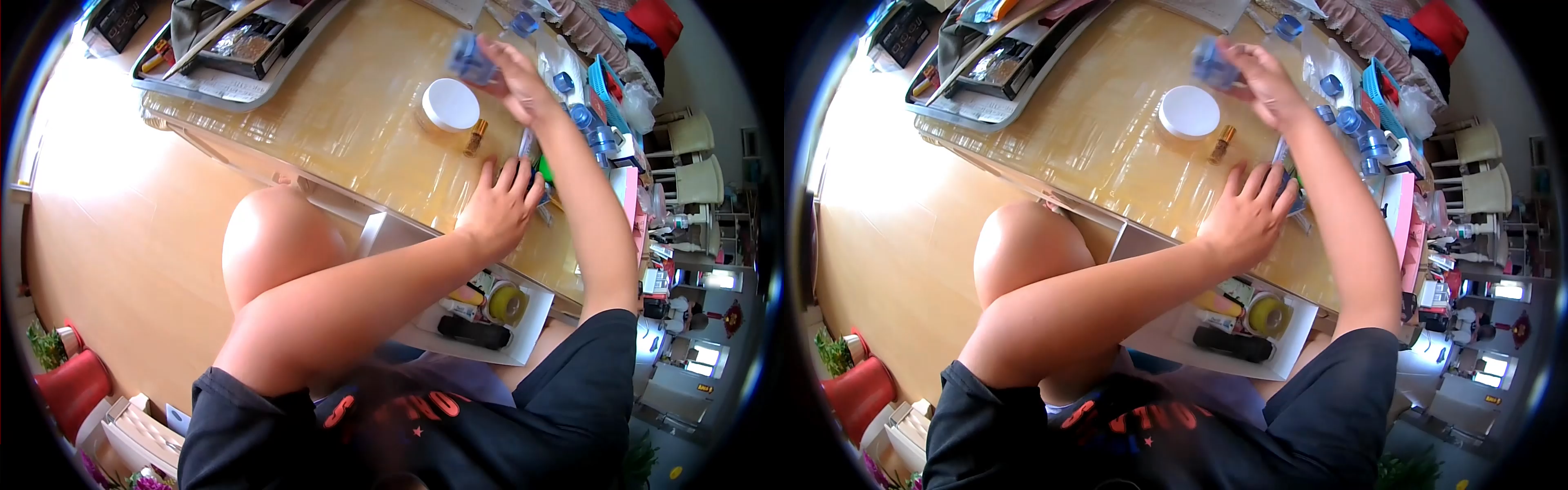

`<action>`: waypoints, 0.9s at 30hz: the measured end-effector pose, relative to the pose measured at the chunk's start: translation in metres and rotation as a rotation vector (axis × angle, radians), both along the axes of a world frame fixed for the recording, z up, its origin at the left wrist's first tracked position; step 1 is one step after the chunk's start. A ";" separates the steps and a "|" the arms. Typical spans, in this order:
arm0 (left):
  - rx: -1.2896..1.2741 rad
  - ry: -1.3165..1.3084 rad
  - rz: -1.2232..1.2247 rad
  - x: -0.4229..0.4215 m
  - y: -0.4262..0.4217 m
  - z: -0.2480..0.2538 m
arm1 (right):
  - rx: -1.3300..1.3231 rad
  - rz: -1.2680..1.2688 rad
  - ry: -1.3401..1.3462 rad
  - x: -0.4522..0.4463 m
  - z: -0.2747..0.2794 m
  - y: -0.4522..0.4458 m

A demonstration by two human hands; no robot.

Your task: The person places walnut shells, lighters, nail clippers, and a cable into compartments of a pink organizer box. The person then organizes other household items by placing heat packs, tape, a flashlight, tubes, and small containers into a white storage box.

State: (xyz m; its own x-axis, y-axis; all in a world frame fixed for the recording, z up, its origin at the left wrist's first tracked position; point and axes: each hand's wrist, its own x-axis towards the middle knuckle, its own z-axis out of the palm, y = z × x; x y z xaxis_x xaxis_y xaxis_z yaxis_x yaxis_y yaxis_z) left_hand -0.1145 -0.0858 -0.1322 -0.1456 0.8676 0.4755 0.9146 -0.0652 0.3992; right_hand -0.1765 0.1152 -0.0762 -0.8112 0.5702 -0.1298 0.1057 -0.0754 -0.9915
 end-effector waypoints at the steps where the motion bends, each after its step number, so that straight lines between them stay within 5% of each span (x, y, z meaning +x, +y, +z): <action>1: -0.001 -0.001 -0.002 -0.001 0.000 0.001 | -0.020 0.006 0.053 -0.005 -0.006 -0.010; 5: -0.122 0.087 -0.079 -0.005 -0.004 0.005 | -0.088 -0.095 0.222 -0.021 -0.009 -0.052; 9: -0.128 0.124 -0.124 -0.007 -0.006 0.003 | 0.294 -0.275 0.069 -0.030 -0.031 -0.056; 15: -0.077 0.143 -0.110 -0.007 -0.007 0.004 | 0.600 -0.136 0.023 -0.005 -0.024 -0.055; 27: 0.034 -0.008 -0.040 -0.004 0.000 0.003 | 0.751 -0.001 -0.121 0.046 -0.017 -0.055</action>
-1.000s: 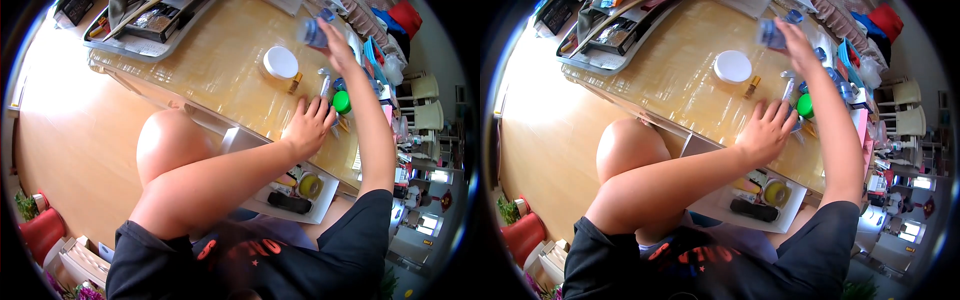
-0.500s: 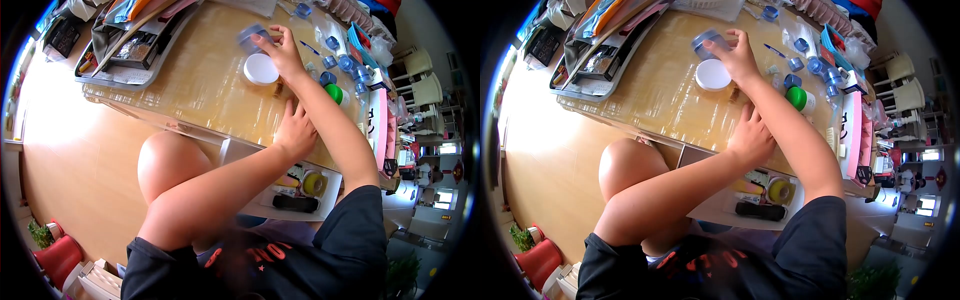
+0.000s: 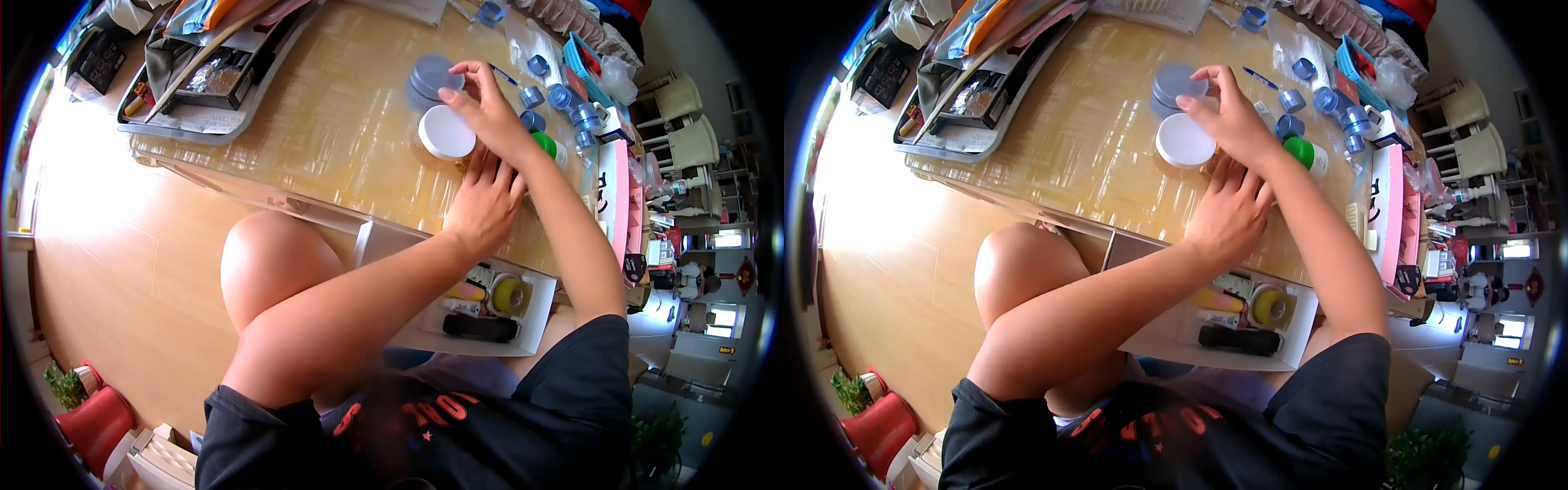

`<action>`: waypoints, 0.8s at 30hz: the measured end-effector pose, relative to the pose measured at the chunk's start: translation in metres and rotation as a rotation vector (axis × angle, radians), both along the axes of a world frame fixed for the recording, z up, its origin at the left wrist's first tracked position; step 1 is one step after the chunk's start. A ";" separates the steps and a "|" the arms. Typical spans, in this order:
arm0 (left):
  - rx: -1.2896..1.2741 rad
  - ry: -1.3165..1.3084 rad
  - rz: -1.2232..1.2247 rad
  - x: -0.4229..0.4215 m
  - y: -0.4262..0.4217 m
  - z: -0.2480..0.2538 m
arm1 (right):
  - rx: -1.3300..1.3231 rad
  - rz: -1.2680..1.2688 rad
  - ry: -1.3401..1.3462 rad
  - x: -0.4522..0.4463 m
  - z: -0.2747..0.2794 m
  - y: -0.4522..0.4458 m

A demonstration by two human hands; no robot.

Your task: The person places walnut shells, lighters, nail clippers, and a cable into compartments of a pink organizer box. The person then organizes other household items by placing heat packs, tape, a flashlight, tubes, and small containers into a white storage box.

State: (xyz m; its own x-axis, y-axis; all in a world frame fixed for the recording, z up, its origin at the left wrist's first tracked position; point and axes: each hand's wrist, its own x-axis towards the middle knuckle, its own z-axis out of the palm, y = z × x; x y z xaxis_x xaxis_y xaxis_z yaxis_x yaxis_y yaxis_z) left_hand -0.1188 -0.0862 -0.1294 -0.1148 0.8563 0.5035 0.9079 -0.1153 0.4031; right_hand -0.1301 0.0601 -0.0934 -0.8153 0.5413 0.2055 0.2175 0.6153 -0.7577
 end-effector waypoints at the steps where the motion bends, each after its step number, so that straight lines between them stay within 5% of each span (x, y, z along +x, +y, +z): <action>1: -0.007 -0.021 0.001 0.001 0.000 0.000 | -0.026 0.007 -0.025 0.003 0.009 0.005; 4: -0.008 -0.010 0.027 0.001 0.001 0.000 | -0.061 -0.027 -0.113 0.021 0.028 0.043; 7: -0.015 0.027 0.033 0.001 -0.002 0.001 | 0.304 -0.088 -0.501 0.050 0.031 0.053; 10: 0.048 -0.088 0.015 -0.001 -0.002 0.001 | 0.343 -0.107 -0.659 0.063 0.021 0.054; 15: 0.080 -0.486 -0.072 -0.007 0.004 0.001 | 0.157 -0.187 -0.708 0.061 0.035 0.049; 18: 0.136 -0.635 -0.049 -0.005 0.003 0.007 | 0.365 -0.166 -0.643 0.068 0.024 0.059; 24: 0.033 -0.787 -0.036 -0.007 0.005 0.011 | 0.285 -0.263 -0.272 0.080 0.026 0.055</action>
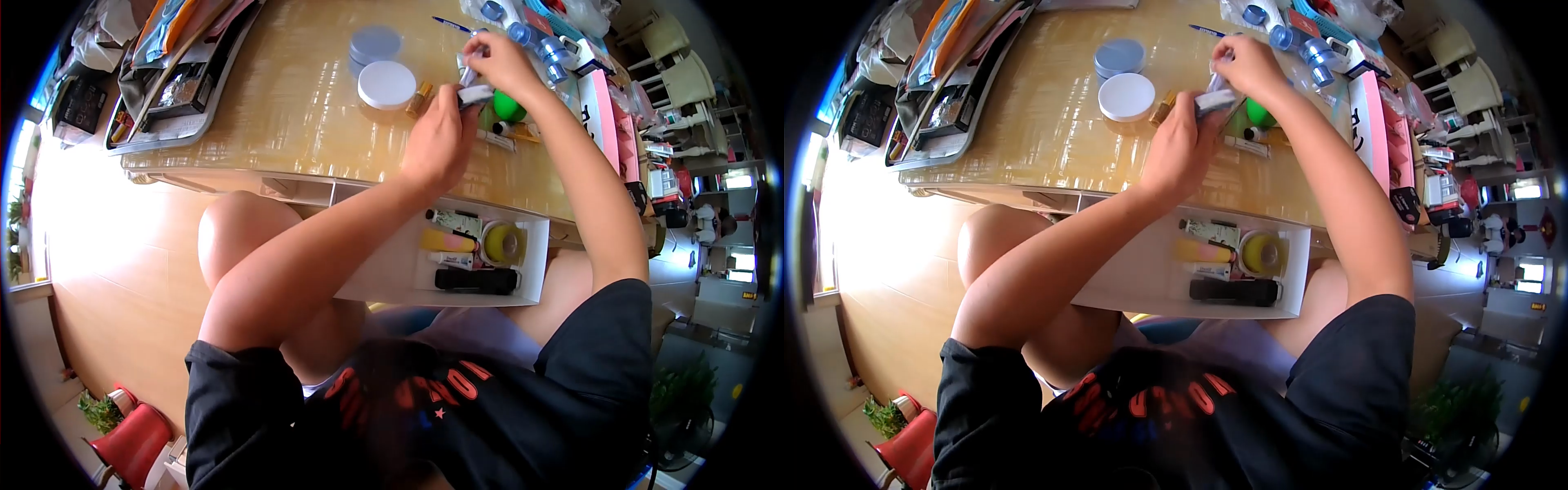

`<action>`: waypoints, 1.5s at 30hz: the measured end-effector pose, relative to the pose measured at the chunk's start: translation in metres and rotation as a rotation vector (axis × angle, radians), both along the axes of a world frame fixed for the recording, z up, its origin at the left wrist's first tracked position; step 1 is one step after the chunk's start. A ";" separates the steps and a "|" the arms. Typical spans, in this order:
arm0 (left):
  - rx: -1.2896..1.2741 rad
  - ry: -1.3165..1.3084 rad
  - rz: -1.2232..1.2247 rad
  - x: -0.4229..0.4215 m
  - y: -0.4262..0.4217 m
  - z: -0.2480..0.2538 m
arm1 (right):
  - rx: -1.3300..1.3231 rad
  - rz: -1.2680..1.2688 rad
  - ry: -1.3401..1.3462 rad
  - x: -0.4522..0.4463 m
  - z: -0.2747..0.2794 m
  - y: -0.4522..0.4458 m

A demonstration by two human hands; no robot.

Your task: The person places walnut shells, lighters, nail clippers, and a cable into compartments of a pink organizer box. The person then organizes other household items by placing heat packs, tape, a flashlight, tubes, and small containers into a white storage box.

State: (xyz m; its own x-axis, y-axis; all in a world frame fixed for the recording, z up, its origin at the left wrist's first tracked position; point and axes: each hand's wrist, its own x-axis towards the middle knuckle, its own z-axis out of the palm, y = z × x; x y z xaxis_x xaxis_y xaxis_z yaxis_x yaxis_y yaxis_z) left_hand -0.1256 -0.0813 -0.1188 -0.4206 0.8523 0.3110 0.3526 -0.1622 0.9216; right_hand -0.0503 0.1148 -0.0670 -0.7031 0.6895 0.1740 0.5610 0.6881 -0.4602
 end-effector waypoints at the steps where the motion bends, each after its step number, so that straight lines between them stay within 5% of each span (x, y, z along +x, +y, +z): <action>1: 0.008 0.007 0.024 0.001 0.001 0.001 | -0.032 -0.024 0.139 0.005 0.007 -0.003; 8: 0.150 0.138 0.023 -0.014 0.014 0.020 | -0.331 -0.105 0.583 0.095 0.057 -0.122; 10: 0.092 0.033 -0.024 -0.017 0.012 0.032 | -0.352 -0.154 0.452 0.128 0.049 -0.155; 13: 0.096 -0.114 -0.112 -0.020 0.008 0.037 | -0.876 -0.207 0.332 0.159 0.014 -0.184; 17: 0.602 0.704 0.019 -0.026 0.007 0.042 | -0.972 -0.202 0.145 0.162 -0.034 -0.203; 25: 0.128 -0.074 -0.220 -0.011 -0.029 0.055 | -1.159 -0.098 -0.131 0.151 -0.049 -0.213; 29: -0.117 -0.130 -0.255 -0.021 -0.033 0.051 | -1.071 -0.030 -0.181 0.146 -0.055 -0.218; 45: -0.144 -0.644 -0.301 -0.033 -0.030 0.054 | -0.741 0.102 -0.290 0.150 -0.065 -0.211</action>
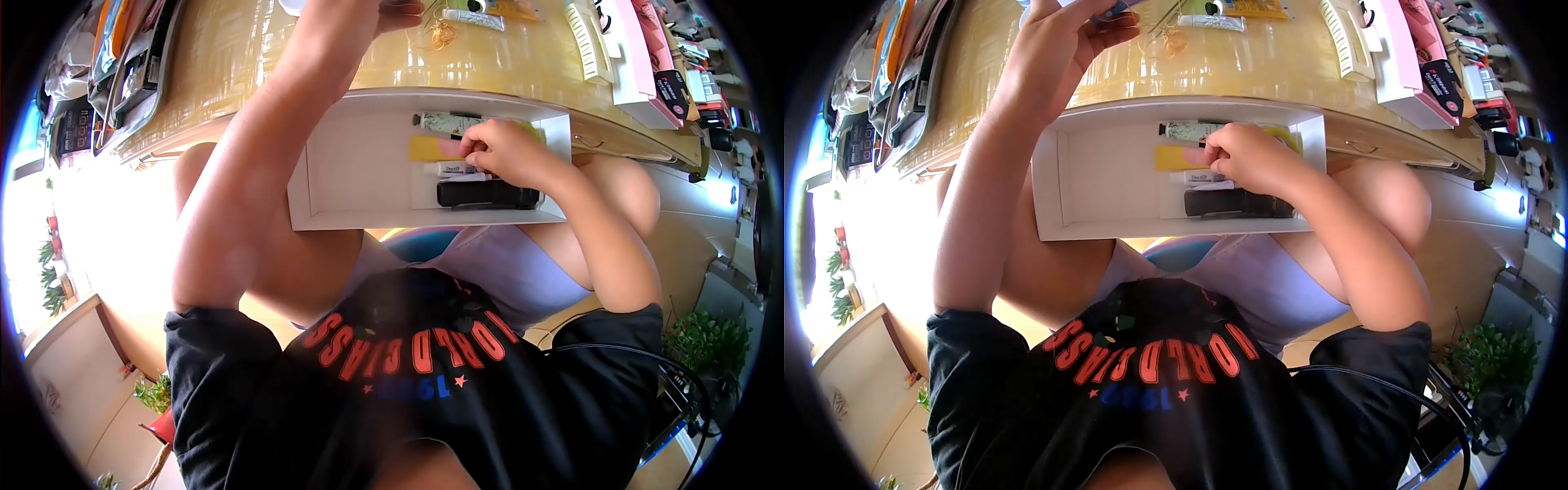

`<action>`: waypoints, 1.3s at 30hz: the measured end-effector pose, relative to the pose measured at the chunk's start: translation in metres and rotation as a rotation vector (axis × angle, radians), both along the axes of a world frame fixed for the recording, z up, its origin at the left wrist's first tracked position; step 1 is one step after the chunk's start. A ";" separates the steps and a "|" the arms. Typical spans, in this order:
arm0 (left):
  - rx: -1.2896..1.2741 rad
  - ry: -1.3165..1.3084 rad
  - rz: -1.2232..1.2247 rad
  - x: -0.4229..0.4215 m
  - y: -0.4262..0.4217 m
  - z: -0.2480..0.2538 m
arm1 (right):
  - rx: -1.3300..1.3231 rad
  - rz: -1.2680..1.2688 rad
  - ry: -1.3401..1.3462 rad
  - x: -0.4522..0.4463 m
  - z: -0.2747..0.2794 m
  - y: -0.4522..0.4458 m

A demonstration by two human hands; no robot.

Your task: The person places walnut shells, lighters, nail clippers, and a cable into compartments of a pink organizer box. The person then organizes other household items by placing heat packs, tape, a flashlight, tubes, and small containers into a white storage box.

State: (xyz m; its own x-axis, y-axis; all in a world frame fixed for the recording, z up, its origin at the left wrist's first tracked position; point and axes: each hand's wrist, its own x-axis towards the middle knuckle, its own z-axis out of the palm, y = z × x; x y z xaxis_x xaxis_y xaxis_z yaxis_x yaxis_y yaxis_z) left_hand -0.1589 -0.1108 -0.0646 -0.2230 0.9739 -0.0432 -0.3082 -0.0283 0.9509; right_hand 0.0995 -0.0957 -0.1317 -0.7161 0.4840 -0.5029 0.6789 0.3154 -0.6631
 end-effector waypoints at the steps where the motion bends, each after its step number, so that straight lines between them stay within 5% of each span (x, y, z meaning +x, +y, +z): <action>1: -0.003 -0.032 -0.021 0.000 0.000 0.001 | -0.009 -0.018 -0.018 -0.001 0.002 0.000; 6: 0.011 -0.133 -0.082 0.003 -0.002 0.011 | -0.085 -0.073 0.010 0.004 0.022 0.023; 9: 0.119 0.275 0.043 0.013 -0.005 0.019 | -0.188 -0.255 0.247 0.022 0.055 0.044; 13: 0.615 1.017 0.246 0.004 0.003 0.003 | -0.054 -0.519 0.486 0.034 0.077 0.050; 18: 0.480 0.639 0.142 0.022 -0.004 0.000 | 0.030 -0.462 0.671 0.027 0.070 0.047; 23: 0.110 0.495 -0.298 0.039 -0.030 0.023 | 0.024 -0.285 0.896 0.011 0.078 0.032; 24: 0.052 0.356 -0.345 0.041 -0.032 0.016 | -0.008 -0.296 0.778 0.015 0.083 0.035; 27: 0.152 0.474 -0.269 0.051 -0.029 -0.013 | -0.020 -0.355 0.607 0.021 0.089 0.036; 31: 0.190 0.290 -0.202 0.067 -0.032 -0.036 | 0.110 -0.323 0.626 0.030 0.079 0.040; 35: 0.572 0.922 0.060 0.081 -0.037 -0.043 | 0.387 -0.316 0.407 0.050 0.070 0.046; 39: 0.689 1.018 -0.215 0.095 -0.043 -0.057 | 0.317 -0.353 0.326 0.057 0.092 0.038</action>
State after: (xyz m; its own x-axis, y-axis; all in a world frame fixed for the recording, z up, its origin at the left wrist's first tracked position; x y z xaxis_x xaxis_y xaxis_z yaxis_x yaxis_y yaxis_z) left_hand -0.0641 -0.1539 -0.1220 0.3113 0.7459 0.5889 0.4987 -0.6557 0.5669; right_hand 0.1563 -0.0577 -0.0402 -0.5775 0.8130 -0.0747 0.5552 0.3239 -0.7661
